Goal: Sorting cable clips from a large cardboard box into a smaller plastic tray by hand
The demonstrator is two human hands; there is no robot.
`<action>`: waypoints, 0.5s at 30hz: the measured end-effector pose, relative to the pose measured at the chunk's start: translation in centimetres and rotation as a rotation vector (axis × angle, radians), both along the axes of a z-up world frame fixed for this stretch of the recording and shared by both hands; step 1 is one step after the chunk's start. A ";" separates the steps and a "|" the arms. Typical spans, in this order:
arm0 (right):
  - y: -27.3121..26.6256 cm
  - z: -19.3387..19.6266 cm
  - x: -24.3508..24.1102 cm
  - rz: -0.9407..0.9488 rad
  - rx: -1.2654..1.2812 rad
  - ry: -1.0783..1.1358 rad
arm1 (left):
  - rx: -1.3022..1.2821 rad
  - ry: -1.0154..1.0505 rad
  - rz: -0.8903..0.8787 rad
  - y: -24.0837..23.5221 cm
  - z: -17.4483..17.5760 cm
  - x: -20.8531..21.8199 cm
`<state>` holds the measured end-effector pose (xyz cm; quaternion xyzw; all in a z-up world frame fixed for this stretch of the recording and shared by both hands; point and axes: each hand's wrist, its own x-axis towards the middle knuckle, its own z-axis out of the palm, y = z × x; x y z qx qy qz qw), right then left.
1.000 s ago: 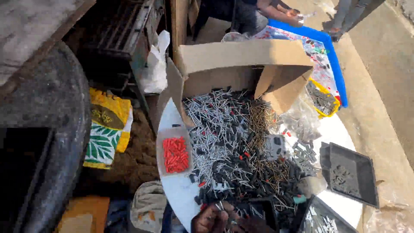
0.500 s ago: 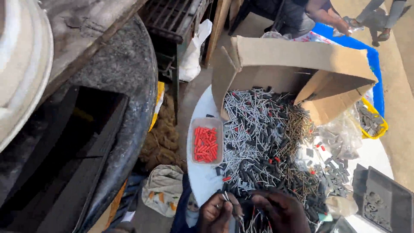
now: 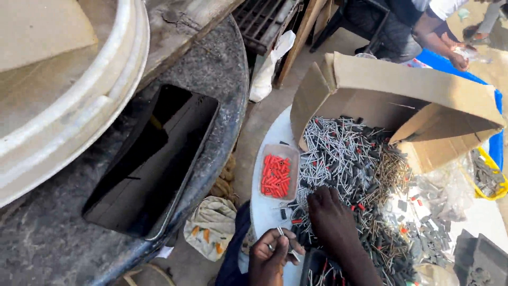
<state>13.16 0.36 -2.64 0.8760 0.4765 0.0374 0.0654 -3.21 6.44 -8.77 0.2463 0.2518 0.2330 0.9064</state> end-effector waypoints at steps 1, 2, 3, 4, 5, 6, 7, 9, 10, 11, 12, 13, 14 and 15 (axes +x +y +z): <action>0.0 0.2 0.0 0.004 0.000 -0.001 | 0.000 -0.001 0.004 0.1 0.1 0.1; -0.1 0.4 0.1 0.001 0.034 0.048 | -0.014 0.002 0.007 0.1 0.2 0.4; -0.4 0.5 -0.1 -0.005 0.068 0.102 | -0.029 0.009 0.009 0.0 0.3 0.3; 0.0 0.2 0.1 -0.003 0.066 0.105 | -0.030 0.013 0.010 0.1 1.0 0.3; 0.2 -0.2 0.2 0.057 0.053 0.104 | -0.029 0.031 0.025 0.2 1.7 0.2; 0.3 -0.6 0.3 0.116 0.040 0.103 | -0.028 0.049 0.040 0.3 2.4 0.1; 0.2 -0.6 0.4 0.110 0.041 0.110 | -0.028 0.057 0.034 0.3 2.3 0.0; 0.1 -0.8 0.4 0.178 0.085 0.029 | 0.020 0.023 0.082 0.3 2.2 -0.4; -0.2 -0.1 0.0 0.179 0.085 0.038 | 0.020 0.033 0.084 0.4 2.6 -0.6; -0.4 0.7 -0.3 0.150 0.132 0.042 | -0.003 0.037 0.105 0.4 3.0 -0.7; -0.7 1.5 -0.6 0.120 0.179 0.046 | -0.025 0.041 0.126 0.4 3.4 -0.9; -1.5 2.9 -1.7 0.121 0.181 0.051 | -0.023 0.045 0.128 0.3 3.3 -0.9; -2.4 4.4 -2.7 0.123 0.379 0.177 | -0.089 0.039 0.103 0.2 3.3 -0.9; -3.1 6.0 -3.5 0.130 0.577 0.301 | -0.154 0.027 0.083 0.3 3.3 -0.6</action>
